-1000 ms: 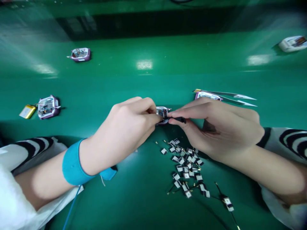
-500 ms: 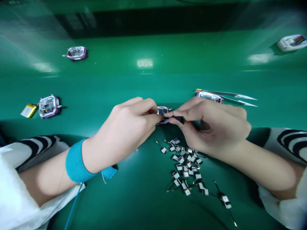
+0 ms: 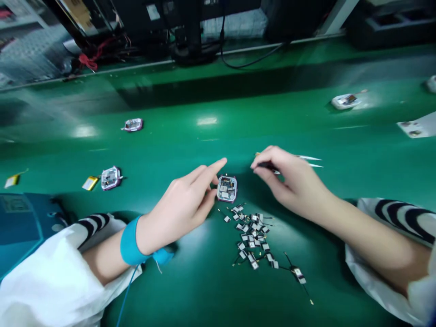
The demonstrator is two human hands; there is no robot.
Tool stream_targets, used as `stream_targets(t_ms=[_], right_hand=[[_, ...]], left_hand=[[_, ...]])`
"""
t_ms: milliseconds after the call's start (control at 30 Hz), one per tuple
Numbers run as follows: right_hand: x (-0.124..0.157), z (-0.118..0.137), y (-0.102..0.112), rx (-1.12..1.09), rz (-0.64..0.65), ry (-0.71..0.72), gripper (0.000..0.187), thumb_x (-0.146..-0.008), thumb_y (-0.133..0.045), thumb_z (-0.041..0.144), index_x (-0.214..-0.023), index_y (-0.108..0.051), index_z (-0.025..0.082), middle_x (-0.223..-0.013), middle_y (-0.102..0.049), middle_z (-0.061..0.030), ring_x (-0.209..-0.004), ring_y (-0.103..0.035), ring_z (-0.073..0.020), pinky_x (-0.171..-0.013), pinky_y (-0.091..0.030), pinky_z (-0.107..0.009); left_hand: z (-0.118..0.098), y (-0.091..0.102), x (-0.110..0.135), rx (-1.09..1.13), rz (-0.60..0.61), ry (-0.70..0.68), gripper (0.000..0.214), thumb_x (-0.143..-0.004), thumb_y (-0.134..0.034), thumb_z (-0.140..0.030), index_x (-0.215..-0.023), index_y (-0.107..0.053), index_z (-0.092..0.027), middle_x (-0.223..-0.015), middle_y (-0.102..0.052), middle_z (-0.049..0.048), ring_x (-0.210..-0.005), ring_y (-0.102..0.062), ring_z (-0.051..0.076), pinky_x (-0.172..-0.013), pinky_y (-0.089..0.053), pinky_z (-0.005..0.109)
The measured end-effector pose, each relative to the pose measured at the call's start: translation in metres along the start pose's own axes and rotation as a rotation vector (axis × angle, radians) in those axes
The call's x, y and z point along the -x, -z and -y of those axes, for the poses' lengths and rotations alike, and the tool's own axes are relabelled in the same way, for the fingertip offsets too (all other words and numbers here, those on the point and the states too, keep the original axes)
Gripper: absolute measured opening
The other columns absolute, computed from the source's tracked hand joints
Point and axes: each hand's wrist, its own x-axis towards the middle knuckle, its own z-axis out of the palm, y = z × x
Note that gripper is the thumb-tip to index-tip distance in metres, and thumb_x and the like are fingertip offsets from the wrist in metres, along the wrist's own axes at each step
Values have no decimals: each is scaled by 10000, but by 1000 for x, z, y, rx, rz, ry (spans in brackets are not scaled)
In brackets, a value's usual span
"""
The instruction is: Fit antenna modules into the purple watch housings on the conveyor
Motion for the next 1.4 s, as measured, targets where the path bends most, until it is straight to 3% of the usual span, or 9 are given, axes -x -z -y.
stream_targets(t_ms=[67, 133, 233, 333, 433, 600, 933, 1167, 1400], right_hand=[[3, 4, 3, 124, 154, -17, 61, -804, -486, 166, -809, -544, 149, -703, -543, -9, -642, -520, -104, -603, -453, -248], [4, 8, 1, 145, 215, -25, 113, -803, -509, 225, -819, -580, 139, -697, -556, -20, -646, -524, -114, -594, -451, -250], [4, 11, -9, 186, 234, 33, 179, -810, -507, 273, -823, -614, 130, -724, -574, -44, -698, -543, -133, -638, -465, -264], [6, 12, -16, 345, 192, 136, 188, -805, -515, 272, -814, -625, 119, -718, -574, -49, -683, -537, -135, -639, -472, -262], [9, 17, -19, 479, 164, 199, 138, -791, -528, 214, -771, -626, 118, -703, -565, -46, -655, -521, -136, -612, -468, -259], [11, 28, -17, 604, 171, 251, 118, -779, -517, 151, -723, -613, 111, -698, -552, -65, -650, -500, -160, -572, -445, -278], [-1, 41, -8, 773, 92, 267, 155, -734, -435, 19, -761, -574, 82, -671, -549, -81, -610, -496, -176, -508, -401, -269], [-4, 33, -3, 786, -74, 462, 165, -785, -456, 77, -677, -560, 146, -610, -543, -26, -595, -453, -136, -535, -381, -257], [-8, 33, -2, 758, -89, 488, 136, -766, -495, 105, -670, -582, 146, -601, -535, -26, -586, -428, -140, -523, -391, -262]], left_hand=[[5, 2, -7, 41, 51, -82, 593, -817, -397, -93, -1354, -156, -162, -1169, -491, 72, -1015, -458, 151, -884, -420, 291], [13, 2, -18, 105, 187, -172, 638, -821, -413, -93, -1367, -97, -190, -1271, -424, 66, -1136, -366, 166, -970, -356, 319], [23, 1, -32, 194, 341, -235, 627, -849, -450, -184, -1367, -100, -223, -1211, -474, 64, -1060, -425, 160, -917, -391, 300], [26, 0, -37, 193, 371, -222, 663, -802, -546, -269, -1352, -177, -243, -1093, -537, 54, -857, -495, 140, -770, -445, 258], [27, -3, -35, 166, 320, -237, 678, -751, -607, -295, -1325, -252, -234, -1004, -564, 47, -789, -502, 138, -698, -452, 245], [24, -17, -31, 173, 85, -230, 698, -662, -693, -305, -1254, -335, -211, -954, -576, 35, -847, -539, 161, -772, -468, 302], [9, -23, -23, 193, -205, -180, 550, -723, -621, -200, -1212, -374, -159, -935, -570, 37, -758, -550, 101, -748, -507, 247], [7, -20, -22, 342, -234, -149, 602, -681, -674, -251, -1207, -389, -189, -943, -589, 35, -790, -583, 109, -753, -531, 244], [6, -18, -20, 303, -248, -188, 608, -675, -685, -250, -1205, -393, -189, -928, -594, 27, -780, -580, 104, -755, -531, 236]])
